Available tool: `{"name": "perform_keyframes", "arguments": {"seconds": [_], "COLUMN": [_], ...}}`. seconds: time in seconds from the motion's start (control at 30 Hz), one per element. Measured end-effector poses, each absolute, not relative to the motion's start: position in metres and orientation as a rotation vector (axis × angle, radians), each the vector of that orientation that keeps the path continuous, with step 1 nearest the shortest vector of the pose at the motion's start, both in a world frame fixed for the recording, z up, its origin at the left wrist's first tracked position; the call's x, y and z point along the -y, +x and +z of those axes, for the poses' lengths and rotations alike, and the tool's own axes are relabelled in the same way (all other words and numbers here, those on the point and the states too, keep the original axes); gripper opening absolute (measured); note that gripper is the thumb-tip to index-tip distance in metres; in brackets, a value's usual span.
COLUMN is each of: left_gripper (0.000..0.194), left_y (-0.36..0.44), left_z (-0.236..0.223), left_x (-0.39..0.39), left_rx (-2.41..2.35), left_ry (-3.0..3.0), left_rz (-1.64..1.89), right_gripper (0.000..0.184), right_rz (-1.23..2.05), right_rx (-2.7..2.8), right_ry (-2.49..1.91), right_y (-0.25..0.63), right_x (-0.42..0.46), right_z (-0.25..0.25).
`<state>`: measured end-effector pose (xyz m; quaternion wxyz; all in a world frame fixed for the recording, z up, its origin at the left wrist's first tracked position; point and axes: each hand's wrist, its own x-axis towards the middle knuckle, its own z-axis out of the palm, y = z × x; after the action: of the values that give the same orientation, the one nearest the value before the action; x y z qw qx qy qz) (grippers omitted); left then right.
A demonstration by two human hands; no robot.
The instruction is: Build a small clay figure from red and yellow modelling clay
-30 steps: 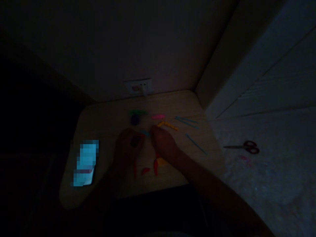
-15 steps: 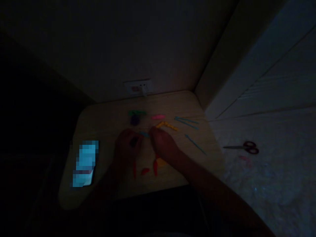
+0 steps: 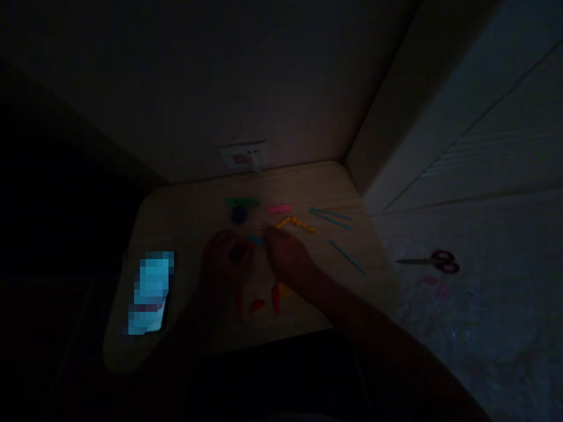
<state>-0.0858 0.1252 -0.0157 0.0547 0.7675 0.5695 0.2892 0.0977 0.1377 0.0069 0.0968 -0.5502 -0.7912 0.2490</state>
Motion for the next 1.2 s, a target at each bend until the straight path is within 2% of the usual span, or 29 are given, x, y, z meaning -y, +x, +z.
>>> {"name": "perform_keyframes", "arguments": {"seconds": [0.37,0.6,0.87,1.2], "left_gripper": [0.013,0.010,0.012,0.013], "left_y": [-0.0841,-0.0846,-0.0836,-0.0841], "left_z": [-0.0146,-0.0150,-0.0139,-0.0130], "left_x": [-0.1247,-0.1239,-0.1238,-0.1237], "left_rx": [-1.735,-1.761,-1.768,-1.760], "left_ry": [2.307,2.289,2.294,2.318], "left_rz": [0.854,0.841,0.847,0.833], "right_gripper": [0.026,0.018,0.023,0.021], "right_rz": [0.683,0.778,0.686,0.757], "right_rx": [2.472,2.337,2.467,2.348], "right_ry": [-1.731,-1.626,-1.711,-1.634], "right_y": [0.0935,0.0985,0.0943,0.0976], "right_x": [-0.1357,-0.1392,-0.1368,-0.1385], "right_z": [0.0130,0.0087,0.0124,0.0102]}}
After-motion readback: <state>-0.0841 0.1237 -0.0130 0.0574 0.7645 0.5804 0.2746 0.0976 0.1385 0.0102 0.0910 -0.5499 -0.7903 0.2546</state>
